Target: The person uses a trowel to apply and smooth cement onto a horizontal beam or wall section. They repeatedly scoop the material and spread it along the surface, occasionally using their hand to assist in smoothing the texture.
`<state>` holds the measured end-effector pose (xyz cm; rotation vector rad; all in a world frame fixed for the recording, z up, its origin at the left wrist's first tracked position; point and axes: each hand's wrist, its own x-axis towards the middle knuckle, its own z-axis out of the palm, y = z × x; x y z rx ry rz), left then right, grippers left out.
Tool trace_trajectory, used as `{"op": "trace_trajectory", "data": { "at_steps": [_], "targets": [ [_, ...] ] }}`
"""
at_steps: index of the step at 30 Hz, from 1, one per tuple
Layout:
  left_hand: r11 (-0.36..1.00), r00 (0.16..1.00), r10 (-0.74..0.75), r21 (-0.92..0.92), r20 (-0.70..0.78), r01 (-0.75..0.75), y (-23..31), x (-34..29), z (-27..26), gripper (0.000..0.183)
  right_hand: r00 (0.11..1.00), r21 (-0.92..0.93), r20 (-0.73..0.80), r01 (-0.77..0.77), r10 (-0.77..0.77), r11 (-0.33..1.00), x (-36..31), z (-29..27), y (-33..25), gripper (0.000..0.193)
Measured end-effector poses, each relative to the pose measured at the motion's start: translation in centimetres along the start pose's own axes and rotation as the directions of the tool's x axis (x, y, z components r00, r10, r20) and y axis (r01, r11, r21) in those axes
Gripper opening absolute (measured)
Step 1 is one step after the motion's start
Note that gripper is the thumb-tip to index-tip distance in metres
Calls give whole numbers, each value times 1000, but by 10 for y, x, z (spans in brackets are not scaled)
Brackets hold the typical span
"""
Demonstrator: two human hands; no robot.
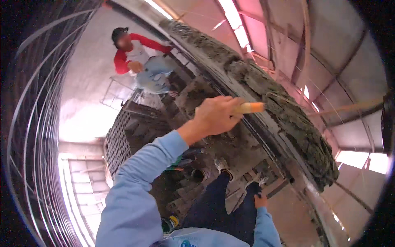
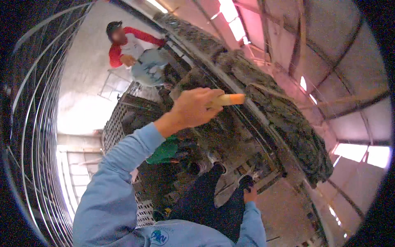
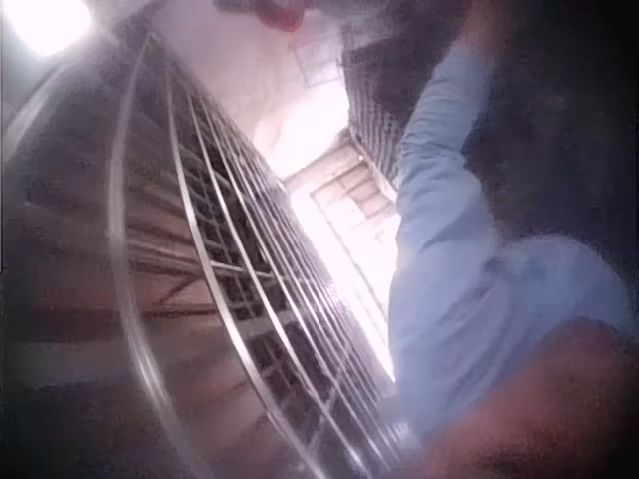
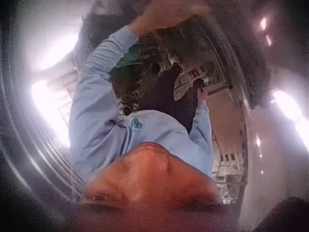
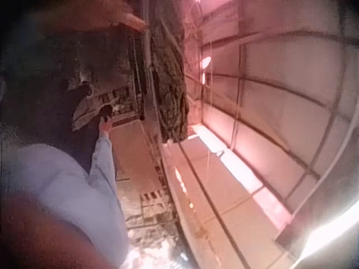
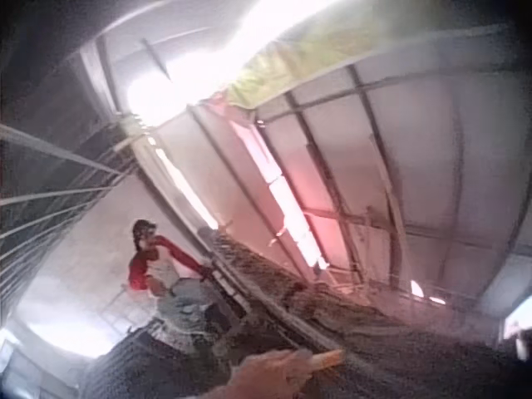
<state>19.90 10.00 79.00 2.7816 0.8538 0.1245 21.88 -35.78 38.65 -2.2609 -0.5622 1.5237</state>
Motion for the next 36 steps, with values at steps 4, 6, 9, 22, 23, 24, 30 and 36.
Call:
{"op": "trace_trajectory", "data": {
  "at_steps": [4, 6, 9, 22, 23, 24, 30, 36],
  "targets": [
    [949, 983, -184, -263, -10, 174, -29, -40, 8, 41, 997, -219, -5, 68, -71, 973, 40, 5, 15, 86],
    [901, 944, -319, -283, 86, 330, -43, -77, 23, 43, 989, -313, 145, 16, 31, 949, 11, 15, -8, 105],
    [845, 890, -440, -281, 118, 455, -73, -127, 33, 41, 942, -438, 263, -74, 207, 896, -25, 21, -54, 122],
    [989, 999, -13, -148, -42, 7, -138, -84, 42, 43, 923, -544, 152, -220, 353, 810, -35, 18, -94, 105],
    [991, 996, 77, -108, -38, -81, -143, -66, 43, 43, 921, -509, 146, -243, 361, 826, -36, 17, -93, 105],
    [984, 986, 161, -70, -32, -163, -149, -50, 45, 43, 918, -478, 142, -263, 369, 838, -37, 16, -91, 104],
    [958, 957, 280, 44, 71, -283, -176, 22, 50, 40, 928, -415, 92, -294, 361, 861, -48, 36, -80, 102],
    [946, 948, 298, 98, 111, -309, -189, 55, 55, 39, 908, -392, 85, -349, 411, 851, -50, 45, -93, 98]
  ]
}}
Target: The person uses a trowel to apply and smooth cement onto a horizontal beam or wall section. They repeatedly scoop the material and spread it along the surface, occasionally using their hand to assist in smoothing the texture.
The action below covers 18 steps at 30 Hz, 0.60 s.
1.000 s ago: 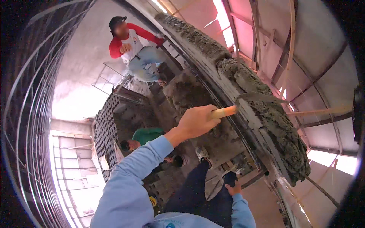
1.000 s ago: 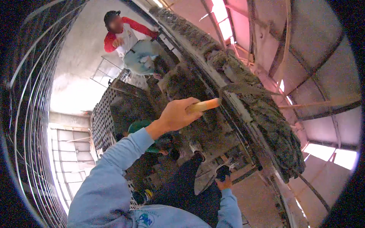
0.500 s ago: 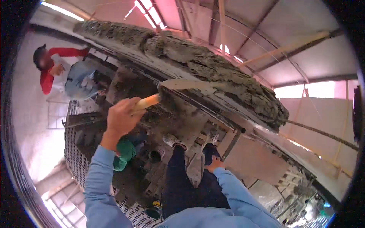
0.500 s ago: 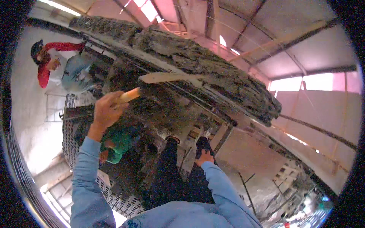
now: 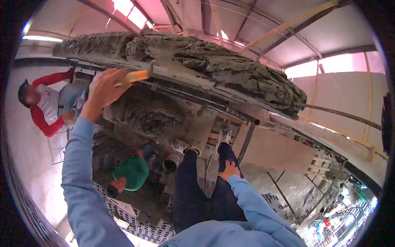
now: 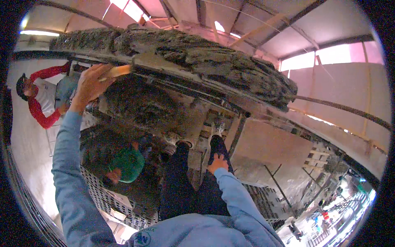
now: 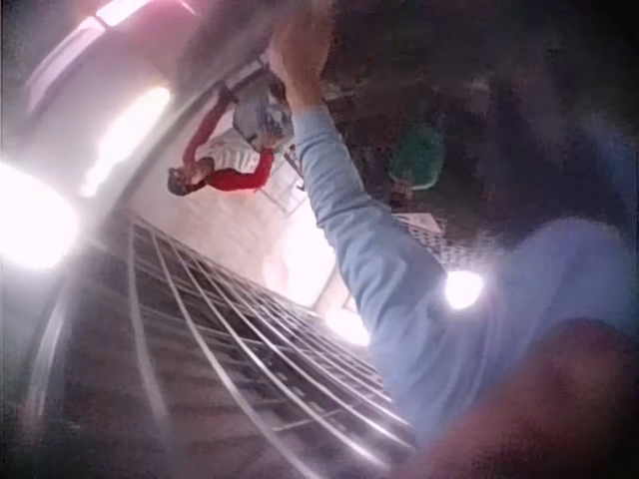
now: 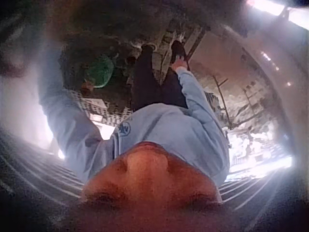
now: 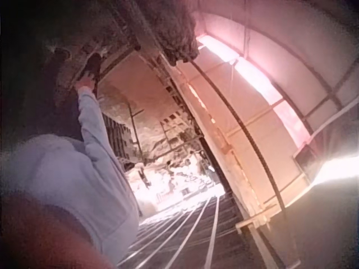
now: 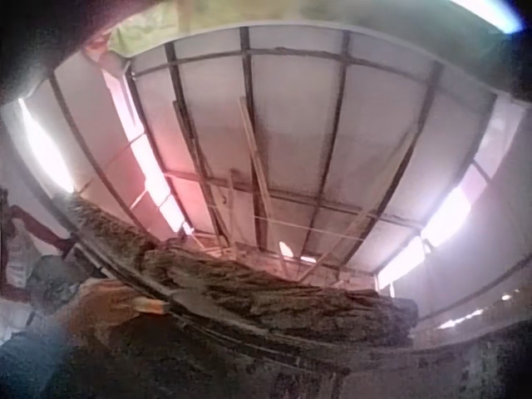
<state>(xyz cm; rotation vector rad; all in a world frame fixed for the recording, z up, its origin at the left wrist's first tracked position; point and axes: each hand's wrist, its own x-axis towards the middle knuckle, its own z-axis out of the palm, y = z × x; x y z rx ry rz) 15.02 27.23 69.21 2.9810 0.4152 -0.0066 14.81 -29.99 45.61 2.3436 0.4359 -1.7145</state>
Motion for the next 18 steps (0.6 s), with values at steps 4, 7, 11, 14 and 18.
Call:
{"op": "trace_trajectory", "data": {
  "at_steps": [4, 7, 11, 14, 18],
  "targets": [
    [994, 998, -62, -88, -12, 61, 4, -26, -20, 43, 999, 46, 31, -12, 11, 999, -1, -5, 1, 97],
    [977, 984, -177, -123, 0, 176, 2, -41, -26, 43, 1000, 40, 24, -18, 17, 999, 0, -10, -1, 98],
    [814, 872, -479, -321, 101, 484, 49, -38, -21, 42, 998, 38, 49, -40, 38, 998, 5, -12, 4, 100],
    [882, 908, -413, -279, -66, 381, 59, -18, 6, 41, 999, 40, 44, -12, 11, 999, 6, -18, 5, 99],
    [962, 959, -247, -153, -142, 225, 79, 17, 25, 41, 1000, 65, 25, -2, 0, 998, 6, -21, 9, 97]
  ]
}}
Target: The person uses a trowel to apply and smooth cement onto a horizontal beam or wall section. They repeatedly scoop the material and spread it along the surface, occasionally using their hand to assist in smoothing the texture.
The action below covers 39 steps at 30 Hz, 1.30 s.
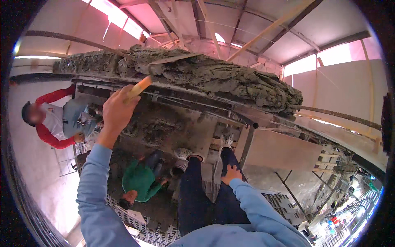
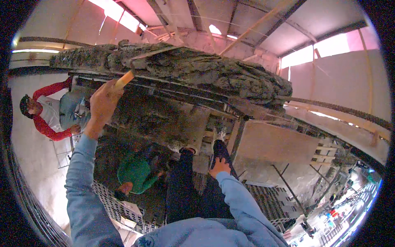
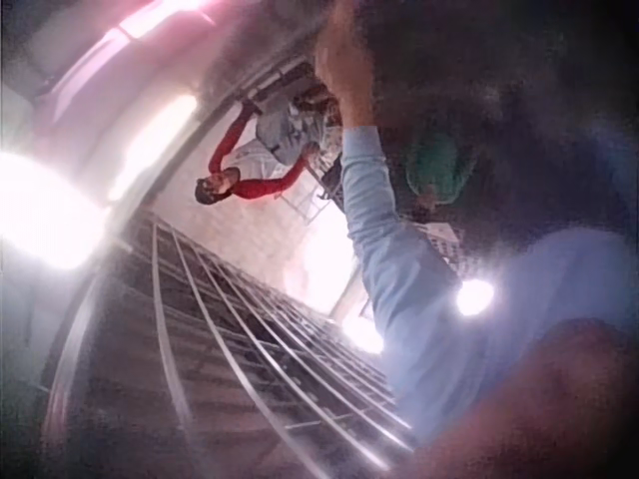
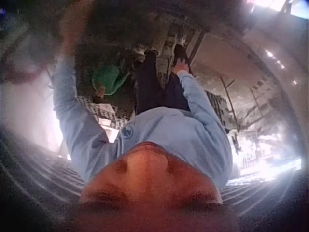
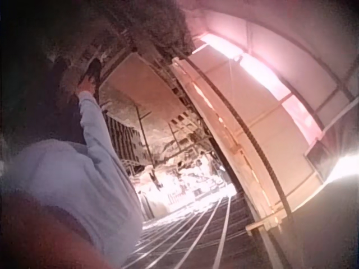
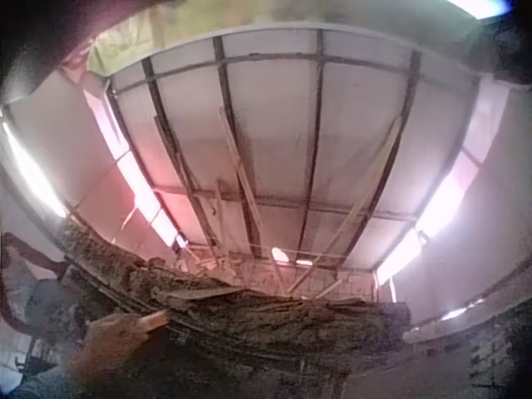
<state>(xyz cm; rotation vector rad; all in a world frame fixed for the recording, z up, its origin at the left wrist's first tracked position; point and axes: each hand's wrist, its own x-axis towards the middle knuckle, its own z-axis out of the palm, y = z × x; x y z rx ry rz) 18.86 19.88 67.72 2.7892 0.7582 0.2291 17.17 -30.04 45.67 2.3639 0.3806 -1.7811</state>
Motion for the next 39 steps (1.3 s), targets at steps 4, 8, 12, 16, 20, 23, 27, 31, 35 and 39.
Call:
{"op": "trace_trajectory", "data": {
  "at_steps": [4, 8, 12, 16, 20, 23, 27, 31, 35, 39],
  "targets": [
    [993, 996, 29, 113, 84, -38, 29, 8, -8, 40, 1000, 12, 9, 27, -27, 1000, -1, 3, 11, 97],
    [984, 988, 119, 123, 97, -130, 40, 20, -12, 38, 1000, 21, 20, 17, -17, 1000, 1, 1, 11, 98],
    [964, 978, 173, 184, 112, -192, 54, 24, -5, 40, 999, 50, 47, 11, -14, 999, -4, -7, 4, 96],
    [961, 972, 206, 162, 112, -222, 73, 26, 2, 40, 999, 57, 40, -15, 13, 998, 0, -2, 10, 94],
    [951, 967, 225, 188, 122, -245, 80, 24, -1, 40, 999, 60, 46, 13, -15, 998, -2, -8, 10, 93],
    [927, 951, 290, 219, 102, -306, 76, 24, -6, 40, 999, 62, 32, 28, -30, 998, -3, -8, 12, 93],
    [953, 968, 240, 172, 78, -250, 77, 29, -14, 40, 999, 67, 44, 24, -27, 997, 1, -6, 14, 95],
    [967, 975, 206, 136, 88, -216, 97, 30, -11, 39, 999, 84, 32, 29, -32, 996, 5, -3, 18, 96],
    [952, 957, 267, 120, 118, -280, 125, 20, -5, 39, 999, 40, 21, 35, -35, 999, 8, -3, 16, 94],
    [937, 952, 303, 169, 35, -305, 121, 12, -16, 43, 998, 69, -8, 55, -55, 996, 8, -4, 21, 93]
  ]
}}
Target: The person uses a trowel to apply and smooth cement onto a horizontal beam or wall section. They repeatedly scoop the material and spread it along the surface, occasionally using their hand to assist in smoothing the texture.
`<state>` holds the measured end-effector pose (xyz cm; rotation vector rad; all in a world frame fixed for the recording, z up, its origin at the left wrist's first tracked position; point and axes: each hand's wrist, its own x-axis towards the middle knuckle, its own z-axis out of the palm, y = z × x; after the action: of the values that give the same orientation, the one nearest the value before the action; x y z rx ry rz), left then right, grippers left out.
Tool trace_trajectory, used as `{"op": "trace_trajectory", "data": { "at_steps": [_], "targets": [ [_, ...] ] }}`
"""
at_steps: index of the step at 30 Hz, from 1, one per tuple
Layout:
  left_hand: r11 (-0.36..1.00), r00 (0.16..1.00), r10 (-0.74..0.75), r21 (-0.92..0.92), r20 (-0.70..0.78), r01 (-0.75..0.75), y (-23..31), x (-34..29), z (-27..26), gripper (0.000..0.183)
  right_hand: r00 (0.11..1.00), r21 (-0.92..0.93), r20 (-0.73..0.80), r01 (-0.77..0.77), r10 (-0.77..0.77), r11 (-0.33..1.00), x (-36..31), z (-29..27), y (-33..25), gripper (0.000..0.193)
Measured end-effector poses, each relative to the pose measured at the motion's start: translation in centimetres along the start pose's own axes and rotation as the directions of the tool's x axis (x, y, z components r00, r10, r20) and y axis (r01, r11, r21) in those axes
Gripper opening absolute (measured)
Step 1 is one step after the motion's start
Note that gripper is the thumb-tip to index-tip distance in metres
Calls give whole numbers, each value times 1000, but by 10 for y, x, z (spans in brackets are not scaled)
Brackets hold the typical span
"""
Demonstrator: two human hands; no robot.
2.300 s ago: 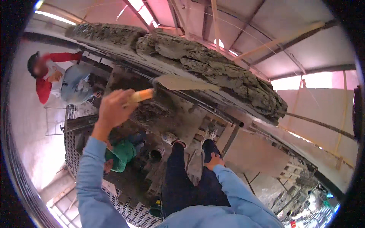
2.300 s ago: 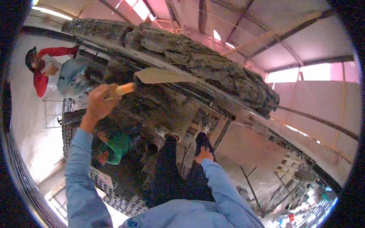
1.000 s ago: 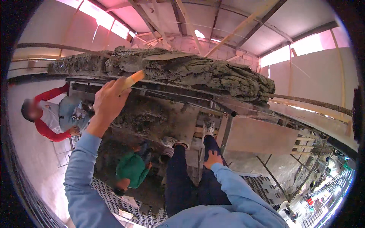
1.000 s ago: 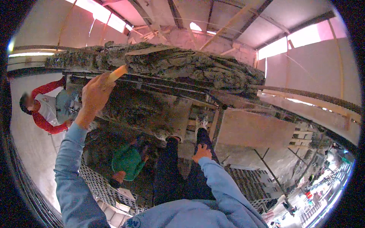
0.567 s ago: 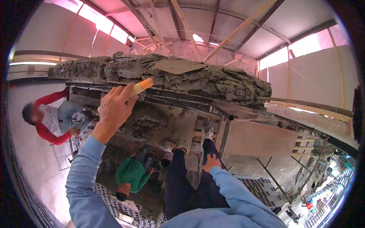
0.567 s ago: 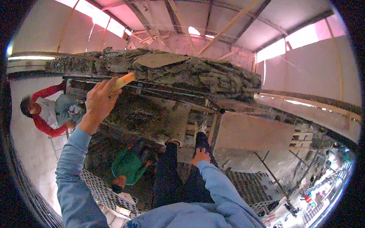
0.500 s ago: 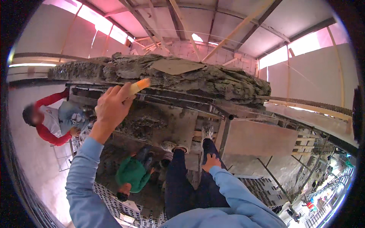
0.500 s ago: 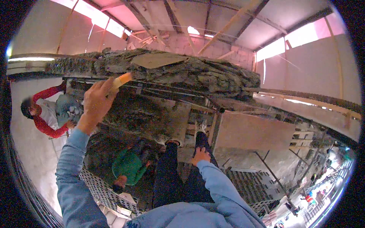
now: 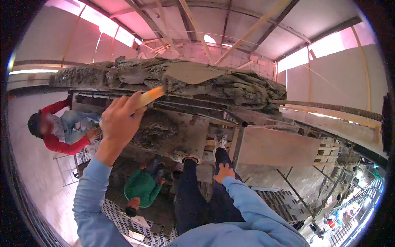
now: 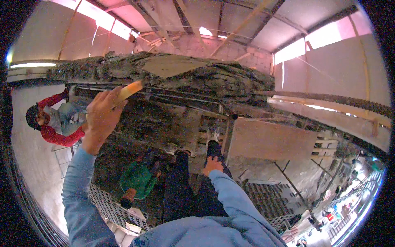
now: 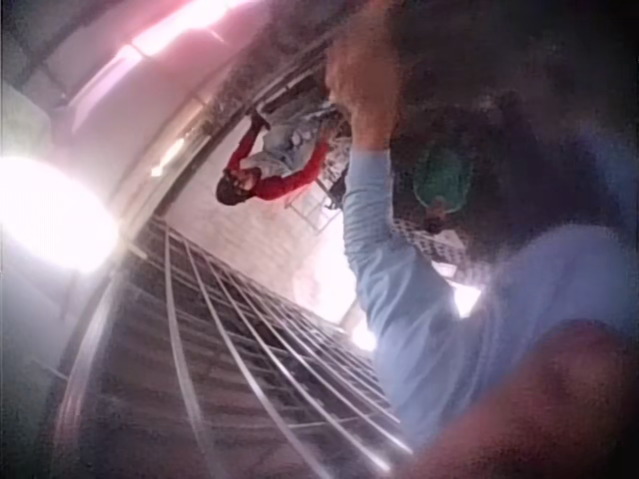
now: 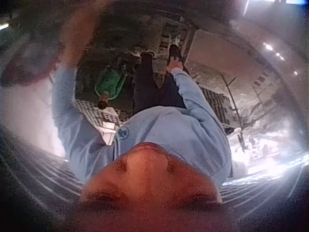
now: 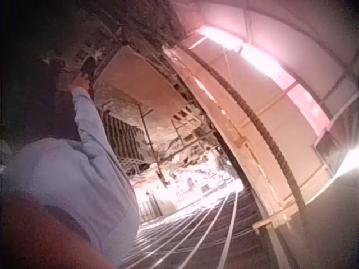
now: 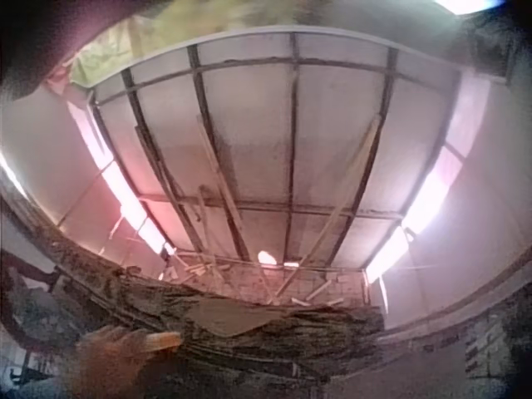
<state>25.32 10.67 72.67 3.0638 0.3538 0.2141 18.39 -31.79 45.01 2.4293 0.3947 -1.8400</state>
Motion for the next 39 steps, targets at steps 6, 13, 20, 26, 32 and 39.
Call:
{"op": "trace_trajectory", "data": {
  "at_steps": [6, 13, 20, 26, 32, 39],
  "targets": [
    [999, 1000, -19, 30, -13, 20, 15, -20, 1, 44, 1000, -23, 28, 5, -4, 1000, 2, -8, -1, 97],
    [993, 991, -104, 42, -85, 108, 20, -57, -9, 42, 998, -61, 6, 64, -63, 996, 6, -17, 3, 101],
    [799, 857, -496, -314, 138, 513, -3, -140, -62, 39, 975, -62, -3, 221, -222, 973, 23, -35, 17, 89],
    [125, 322, -756, -357, 569, 926, -51, -255, -146, 30, 924, 61, 195, 324, -330, 944, 29, -73, 69, 66],
    [67, 303, -819, -445, 487, 893, -87, -295, -190, 33, 720, -731, -116, 405, -684, 550, 65, -125, 247, 32],
    [252, 424, -861, -487, 282, 836, -116, -387, -194, 47, 880, -484, -105, 362, -464, 797, -10, -92, 210, 33]
  ]
}}
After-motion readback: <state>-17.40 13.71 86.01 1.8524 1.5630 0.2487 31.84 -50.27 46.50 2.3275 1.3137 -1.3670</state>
